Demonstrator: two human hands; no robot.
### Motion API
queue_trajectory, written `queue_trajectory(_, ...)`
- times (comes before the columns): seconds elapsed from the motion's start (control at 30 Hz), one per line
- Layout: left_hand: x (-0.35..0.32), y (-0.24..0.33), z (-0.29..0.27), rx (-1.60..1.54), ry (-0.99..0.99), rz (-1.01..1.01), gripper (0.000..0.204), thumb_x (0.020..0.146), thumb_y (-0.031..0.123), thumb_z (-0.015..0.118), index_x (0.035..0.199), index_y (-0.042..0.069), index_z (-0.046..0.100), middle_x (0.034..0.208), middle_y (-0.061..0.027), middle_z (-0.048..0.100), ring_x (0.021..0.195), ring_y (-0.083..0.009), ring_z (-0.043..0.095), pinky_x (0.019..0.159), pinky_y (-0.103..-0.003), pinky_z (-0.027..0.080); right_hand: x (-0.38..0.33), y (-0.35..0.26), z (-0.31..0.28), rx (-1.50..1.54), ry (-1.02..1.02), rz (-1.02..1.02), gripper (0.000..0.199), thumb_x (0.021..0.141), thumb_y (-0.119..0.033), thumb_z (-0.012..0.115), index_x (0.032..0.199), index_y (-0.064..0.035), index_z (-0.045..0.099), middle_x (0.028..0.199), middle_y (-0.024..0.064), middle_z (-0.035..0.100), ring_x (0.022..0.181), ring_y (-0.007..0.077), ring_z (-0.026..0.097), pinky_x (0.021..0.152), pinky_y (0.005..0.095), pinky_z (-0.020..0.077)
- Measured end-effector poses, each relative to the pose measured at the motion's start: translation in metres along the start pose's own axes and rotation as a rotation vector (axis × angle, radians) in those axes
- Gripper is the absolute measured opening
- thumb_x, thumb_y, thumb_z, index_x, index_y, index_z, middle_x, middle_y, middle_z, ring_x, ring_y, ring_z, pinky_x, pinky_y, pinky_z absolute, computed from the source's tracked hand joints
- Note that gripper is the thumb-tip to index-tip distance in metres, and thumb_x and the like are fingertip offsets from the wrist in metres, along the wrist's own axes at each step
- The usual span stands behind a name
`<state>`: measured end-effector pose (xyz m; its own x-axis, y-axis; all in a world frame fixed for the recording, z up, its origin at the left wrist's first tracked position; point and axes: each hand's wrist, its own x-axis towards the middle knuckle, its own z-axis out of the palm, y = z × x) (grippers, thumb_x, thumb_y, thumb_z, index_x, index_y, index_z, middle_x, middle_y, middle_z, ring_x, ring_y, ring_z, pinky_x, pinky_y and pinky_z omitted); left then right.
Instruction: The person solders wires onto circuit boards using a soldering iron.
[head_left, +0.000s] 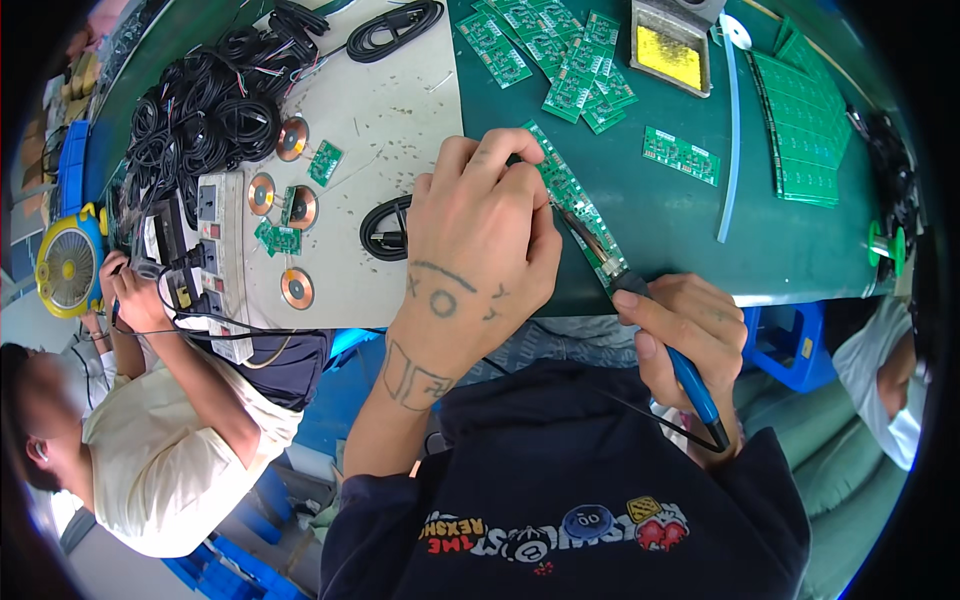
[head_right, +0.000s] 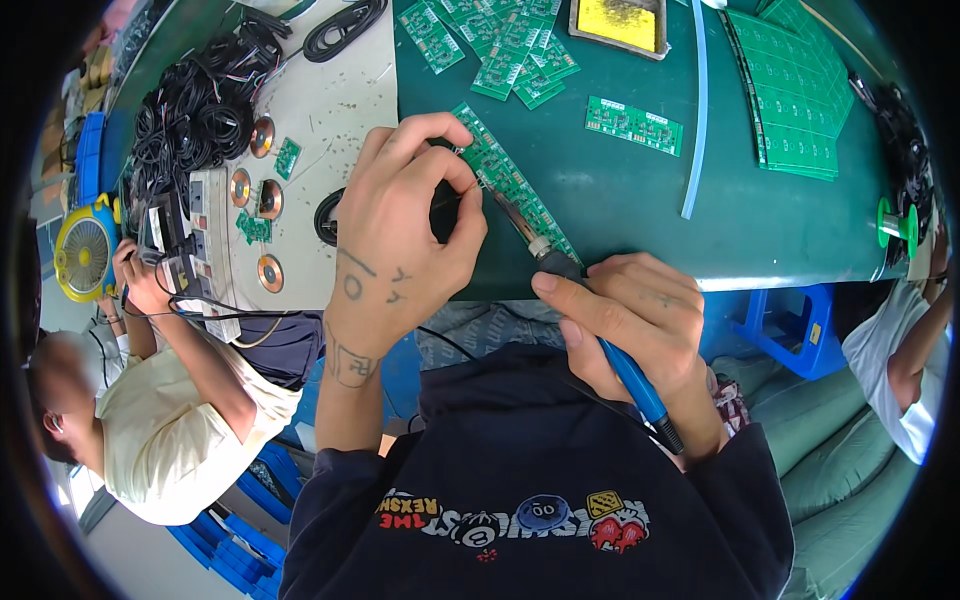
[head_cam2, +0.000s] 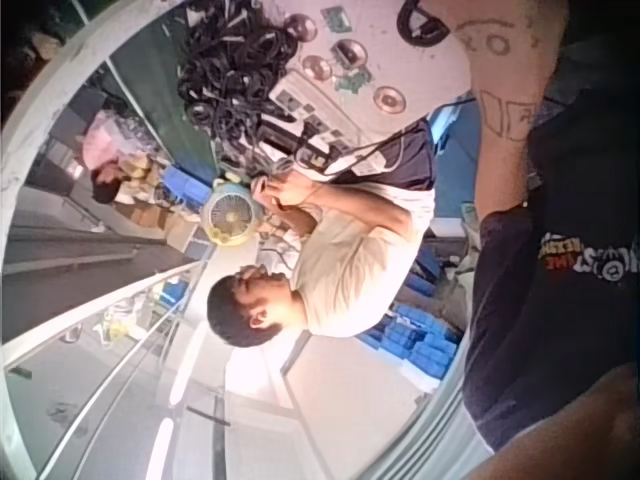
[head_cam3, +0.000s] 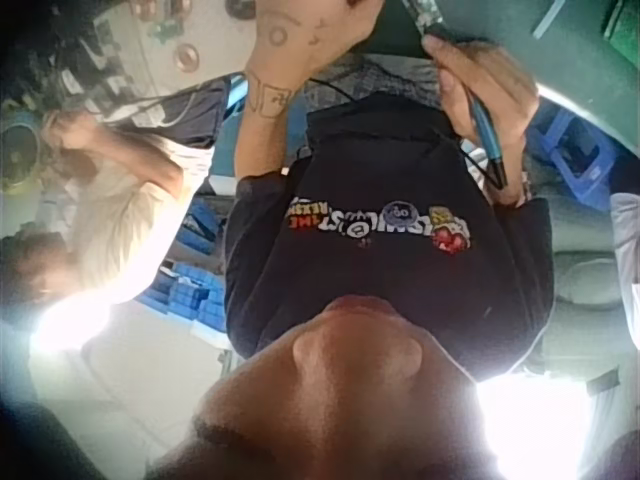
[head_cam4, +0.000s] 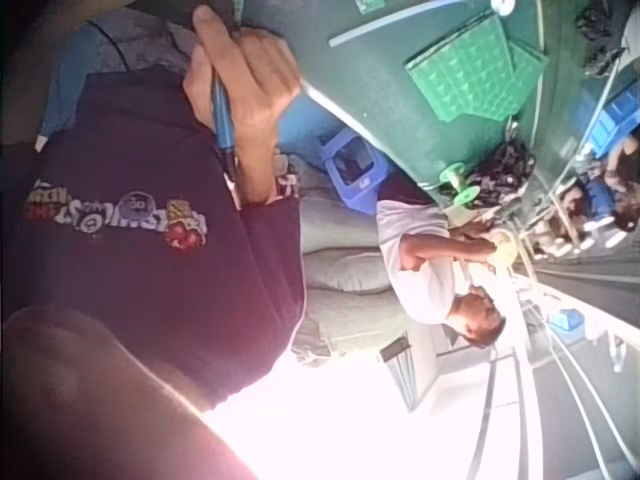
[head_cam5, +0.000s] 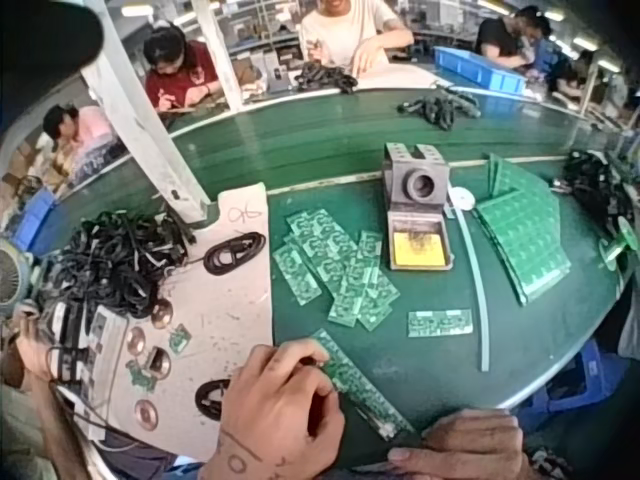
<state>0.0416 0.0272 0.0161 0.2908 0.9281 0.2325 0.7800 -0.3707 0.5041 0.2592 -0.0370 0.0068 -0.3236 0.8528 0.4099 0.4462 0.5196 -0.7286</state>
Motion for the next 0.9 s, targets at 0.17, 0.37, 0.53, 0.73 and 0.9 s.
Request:
queue_trajectory(0.17,-0.001,0.0,0.001,0.008,0.01,-0.004,0.011,0.078,-0.002,0.071,0.08,0.005,0.063,0.118,-0.0028,0.068,0.092,-0.0228,0.057,0.078,-0.033,0.05,0.0,0.0,-0.001,0.007,-0.016,0.002,0.024,0.091,-0.011,0.067,0.105,0.0033,0.08,0.07,0.0083,0.07,0.06,0.0213,0.058,0.071,0.0354,0.0553)
queue_trajectory(0.37,0.0,0.0,0.003,-0.001,0.017,-0.001,0.011,0.077,-0.002,0.071,0.08,0.005,0.063,0.119,-0.0031,0.068,0.093,-0.0234,0.058,0.08,-0.033,0.051,0.0,0.003,0.001,0.133,0.101,0.031,0.023,0.091,-0.008,0.067,0.107,0.0026,0.08,0.068,0.0081,0.066,0.059,0.0202,0.057,0.065,0.032,0.0519)
queue_trajectory(0.53,-0.001,-0.001,0.002,-0.006,0.019,0.005,0.011,0.078,-0.002,0.072,0.08,0.004,0.063,0.119,-0.0035,0.068,0.094,-0.0238,0.058,0.082,-0.033,0.051,-0.002,0.006,0.005,0.175,0.153,0.046,0.022,0.092,-0.007,0.068,0.108,0.0025,0.08,0.068,0.0078,0.065,0.058,0.0194,0.056,0.062,0.0302,0.0501)
queue_trajectory(0.73,-0.004,-0.005,0.003,-0.046,0.029,0.026,0.011,0.078,-0.001,0.073,0.083,0.005,0.065,0.121,-0.0036,0.069,0.097,-0.0245,0.059,0.086,-0.034,0.051,-0.004,0.009,0.009,0.163,0.178,0.062,0.022,0.094,-0.008,0.067,0.109,0.003,0.079,0.068,0.0077,0.065,0.057,0.0184,0.056,0.06,0.029,0.0484)
queue_trajectory(0.9,-0.004,-0.006,-0.008,-0.158,-0.011,0.029,0.012,0.079,-0.001,0.074,0.086,0.005,0.066,0.123,-0.0034,0.069,0.101,-0.0252,0.06,0.089,-0.035,0.051,-0.006,0.01,0.007,0.15,0.198,0.076,0.022,0.095,-0.008,0.067,0.11,0.0034,0.078,0.068,0.0077,0.065,0.057,0.0175,0.056,0.059,0.0281,0.0469)
